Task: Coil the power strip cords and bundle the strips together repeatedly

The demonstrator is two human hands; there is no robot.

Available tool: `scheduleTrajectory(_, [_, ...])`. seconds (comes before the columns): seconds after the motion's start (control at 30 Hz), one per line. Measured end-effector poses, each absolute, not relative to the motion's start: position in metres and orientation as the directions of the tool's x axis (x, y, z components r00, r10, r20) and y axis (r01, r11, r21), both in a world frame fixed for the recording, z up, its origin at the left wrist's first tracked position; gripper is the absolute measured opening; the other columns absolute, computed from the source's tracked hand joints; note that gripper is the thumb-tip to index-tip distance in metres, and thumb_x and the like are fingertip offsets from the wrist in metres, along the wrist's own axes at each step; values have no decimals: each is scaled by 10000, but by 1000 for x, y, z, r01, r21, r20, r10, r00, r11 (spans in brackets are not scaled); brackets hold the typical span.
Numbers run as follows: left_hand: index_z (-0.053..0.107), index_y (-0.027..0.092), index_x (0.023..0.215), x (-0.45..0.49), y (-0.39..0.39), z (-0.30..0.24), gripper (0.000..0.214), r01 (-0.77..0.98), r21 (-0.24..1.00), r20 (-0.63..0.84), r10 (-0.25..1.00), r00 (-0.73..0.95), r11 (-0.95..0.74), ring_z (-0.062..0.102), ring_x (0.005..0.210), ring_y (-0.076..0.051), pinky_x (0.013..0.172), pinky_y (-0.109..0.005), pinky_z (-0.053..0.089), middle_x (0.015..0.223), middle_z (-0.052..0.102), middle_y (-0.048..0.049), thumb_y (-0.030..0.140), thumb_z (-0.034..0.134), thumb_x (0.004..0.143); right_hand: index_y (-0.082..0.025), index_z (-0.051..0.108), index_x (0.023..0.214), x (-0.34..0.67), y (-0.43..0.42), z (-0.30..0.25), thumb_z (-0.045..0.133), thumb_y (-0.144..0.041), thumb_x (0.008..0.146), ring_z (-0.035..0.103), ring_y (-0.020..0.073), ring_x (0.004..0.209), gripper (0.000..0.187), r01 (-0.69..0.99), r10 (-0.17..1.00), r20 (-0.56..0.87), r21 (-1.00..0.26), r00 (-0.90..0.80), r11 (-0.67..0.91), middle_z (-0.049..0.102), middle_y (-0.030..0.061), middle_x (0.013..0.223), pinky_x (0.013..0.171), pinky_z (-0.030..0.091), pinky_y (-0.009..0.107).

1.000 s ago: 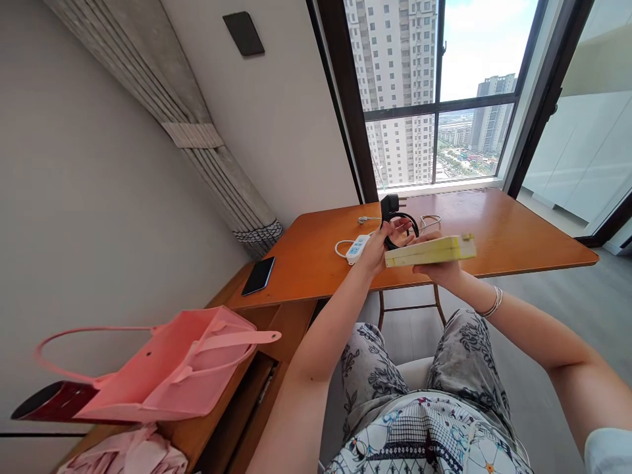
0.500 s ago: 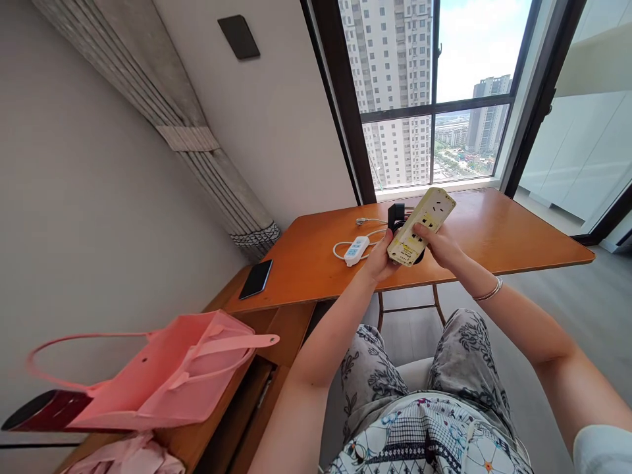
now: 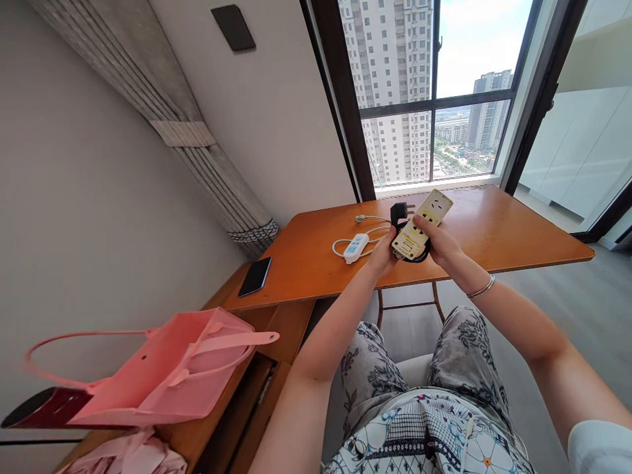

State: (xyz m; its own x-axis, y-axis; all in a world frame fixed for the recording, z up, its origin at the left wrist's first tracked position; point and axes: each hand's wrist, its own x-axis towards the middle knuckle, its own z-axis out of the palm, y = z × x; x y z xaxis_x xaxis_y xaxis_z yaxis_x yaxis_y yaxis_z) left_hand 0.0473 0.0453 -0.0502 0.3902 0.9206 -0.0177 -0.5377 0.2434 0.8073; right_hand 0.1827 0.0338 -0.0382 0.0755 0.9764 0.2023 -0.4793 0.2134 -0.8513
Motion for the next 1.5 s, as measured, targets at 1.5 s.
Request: scheduleTrajectory(1.5, [637,178,1024,23,130,-159,202,665,390,432,764,479,-637,621,1088,-253,995,-431,501,1134,666,-107,152,562,839,-157,510,1110,374,247,-129,719,-251,793,703,204,919,391,-91,585,42,-976,810,196,670,121,1144,695,645,362])
